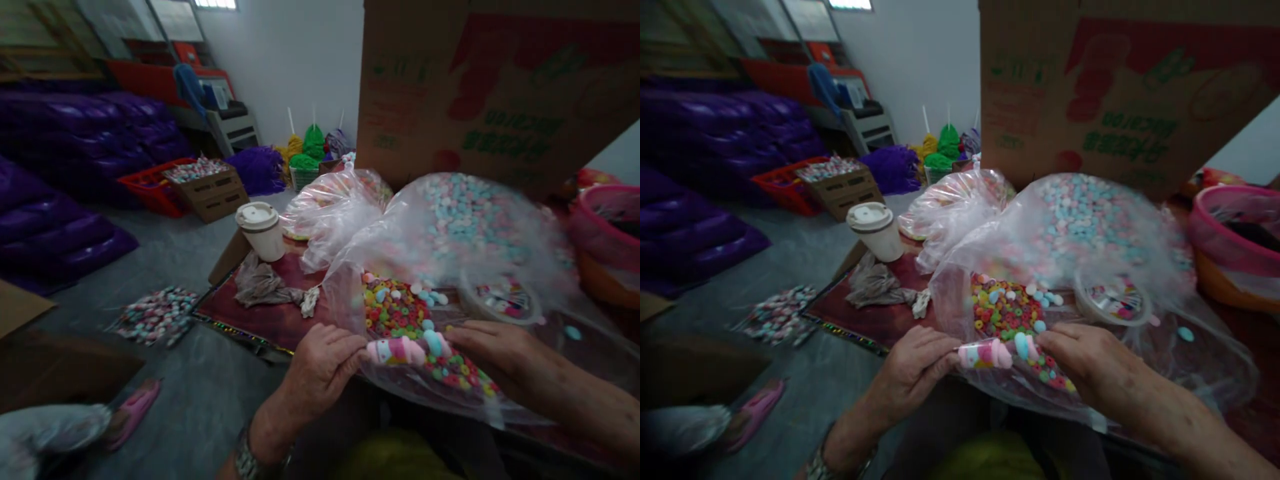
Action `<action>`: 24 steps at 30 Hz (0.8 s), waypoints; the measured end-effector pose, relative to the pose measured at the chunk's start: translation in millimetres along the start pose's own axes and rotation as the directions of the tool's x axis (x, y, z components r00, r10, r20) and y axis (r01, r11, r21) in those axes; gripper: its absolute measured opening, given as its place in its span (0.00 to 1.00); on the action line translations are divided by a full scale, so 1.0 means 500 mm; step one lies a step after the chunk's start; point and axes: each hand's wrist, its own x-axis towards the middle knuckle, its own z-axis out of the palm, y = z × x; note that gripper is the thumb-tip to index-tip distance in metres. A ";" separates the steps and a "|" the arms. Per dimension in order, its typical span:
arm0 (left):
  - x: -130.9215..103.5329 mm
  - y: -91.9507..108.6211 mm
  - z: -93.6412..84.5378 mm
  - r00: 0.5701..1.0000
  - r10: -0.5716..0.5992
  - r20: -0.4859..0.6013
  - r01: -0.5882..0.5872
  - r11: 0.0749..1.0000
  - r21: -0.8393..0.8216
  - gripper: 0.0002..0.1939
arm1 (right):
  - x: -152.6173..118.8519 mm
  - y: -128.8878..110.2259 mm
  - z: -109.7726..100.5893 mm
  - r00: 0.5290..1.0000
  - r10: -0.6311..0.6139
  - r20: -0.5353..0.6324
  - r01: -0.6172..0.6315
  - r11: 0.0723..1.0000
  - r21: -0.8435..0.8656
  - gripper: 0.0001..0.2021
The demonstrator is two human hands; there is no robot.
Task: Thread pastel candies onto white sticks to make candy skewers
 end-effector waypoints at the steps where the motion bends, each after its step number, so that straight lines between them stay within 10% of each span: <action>1: 0.009 0.004 0.007 1.000 -0.019 0.024 0.019 1.000 -0.023 0.16 | -0.006 0.005 -0.001 1.000 -0.008 0.014 0.008 1.000 0.005 0.12; 5: 0.041 0.020 0.031 0.973 -0.083 0.213 0.104 0.991 -0.086 0.27 | -0.018 0.008 -0.011 0.997 -0.006 0.075 0.002 0.999 0.052 0.12; 9: 0.067 0.045 0.053 0.916 -0.094 0.389 0.127 0.990 -0.060 0.15 | -0.016 -0.005 -0.027 0.978 0.047 0.203 -0.061 0.996 0.061 0.09; 18: 0.095 0.070 0.113 0.885 -0.218 0.411 0.215 0.975 0.054 0.10 | -0.003 -0.010 0.037 0.952 0.114 0.285 -0.112 0.993 -0.023 0.10; 24: 0.079 0.060 0.122 0.843 -0.367 0.393 0.500 0.804 -0.322 0.08 | 0.046 0.022 0.024 0.973 0.175 0.154 -0.176 0.984 -0.003 0.09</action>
